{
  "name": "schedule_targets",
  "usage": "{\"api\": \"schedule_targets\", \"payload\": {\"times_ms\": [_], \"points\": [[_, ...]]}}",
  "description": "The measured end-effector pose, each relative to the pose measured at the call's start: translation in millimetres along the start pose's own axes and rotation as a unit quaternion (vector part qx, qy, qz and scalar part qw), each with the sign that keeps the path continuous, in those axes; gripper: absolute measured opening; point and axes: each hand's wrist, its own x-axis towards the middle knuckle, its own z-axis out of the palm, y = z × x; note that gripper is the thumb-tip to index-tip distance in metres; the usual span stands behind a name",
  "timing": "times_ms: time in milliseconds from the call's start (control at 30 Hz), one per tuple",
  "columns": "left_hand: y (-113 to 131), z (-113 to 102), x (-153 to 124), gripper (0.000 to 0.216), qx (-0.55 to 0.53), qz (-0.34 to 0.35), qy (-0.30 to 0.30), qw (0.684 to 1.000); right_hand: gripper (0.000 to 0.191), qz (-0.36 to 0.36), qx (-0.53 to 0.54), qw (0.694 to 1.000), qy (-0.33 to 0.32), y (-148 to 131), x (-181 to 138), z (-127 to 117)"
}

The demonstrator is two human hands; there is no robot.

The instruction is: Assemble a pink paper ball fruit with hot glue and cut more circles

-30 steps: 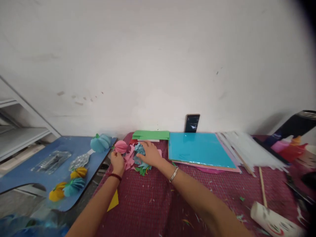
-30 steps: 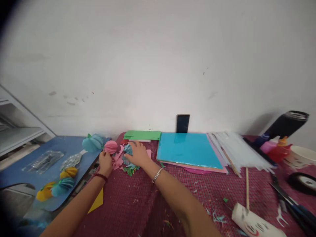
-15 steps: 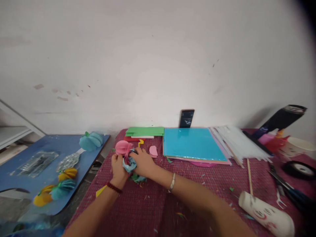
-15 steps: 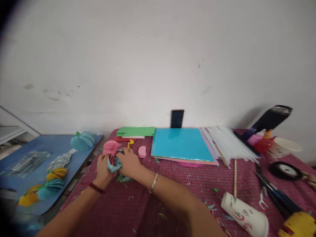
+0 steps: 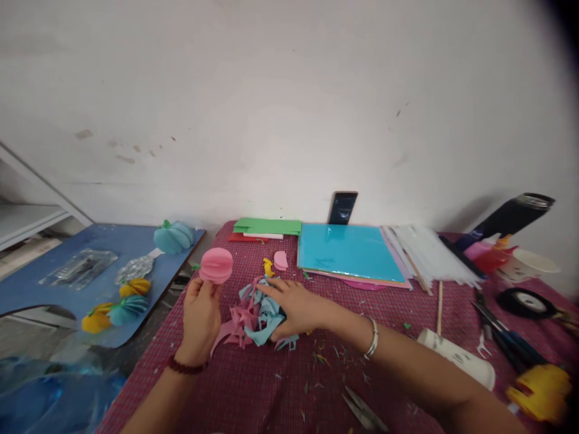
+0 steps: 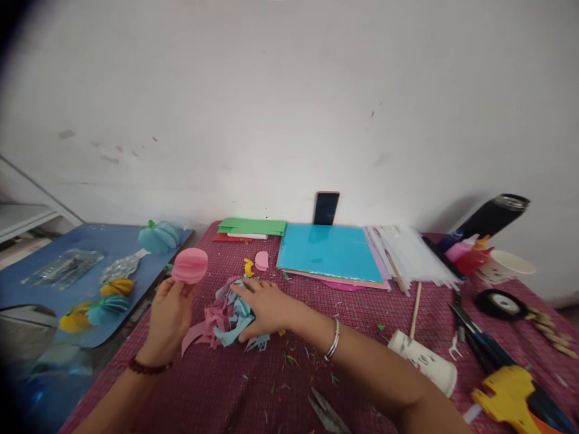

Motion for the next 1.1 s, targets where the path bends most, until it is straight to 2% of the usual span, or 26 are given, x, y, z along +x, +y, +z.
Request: {"api": "schedule_targets", "payload": {"times_ms": [67,167,267,367,433,600,733,900,1100], "points": [[2,-7,11,0.025,-0.021,0.018,0.035,0.999,0.101,-0.016,0.034,0.999,-0.012,10,6,-17],[-5,-14,19,0.027,-0.032,0.049,0.089,0.994,0.066,0.039,0.036,0.997,0.047,24,32,-29],[-16,-19,21,0.024,-0.023,0.074,0.113,0.991,0.048,0.085,0.009,0.994,0.072,34,71,-20],[-25,-23,19,0.02,0.002,0.089,0.095,0.991,0.04,0.098,-0.022,0.993,0.06,36,105,-2],[-28,-26,18,0.018,0.018,0.095,0.075,0.992,0.034,0.091,-0.039,0.994,0.044,33,115,8],[-34,-31,18,0.015,0.043,0.097,0.051,0.993,0.025,0.034,-0.046,0.998,-0.015,20,100,19],[-36,-26,27,0.017,0.074,0.097,0.022,0.992,0.025,0.001,-0.033,0.999,-0.043,15,80,21],[-37,4,56,0.02,0.144,0.095,-0.031,0.985,0.024,0.001,-0.013,0.999,-0.03,19,77,21],[-62,40,78,0.035,0.229,0.062,-0.06,0.97,0.024,0.015,0.016,1.0,-0.016,23,81,23]]}}
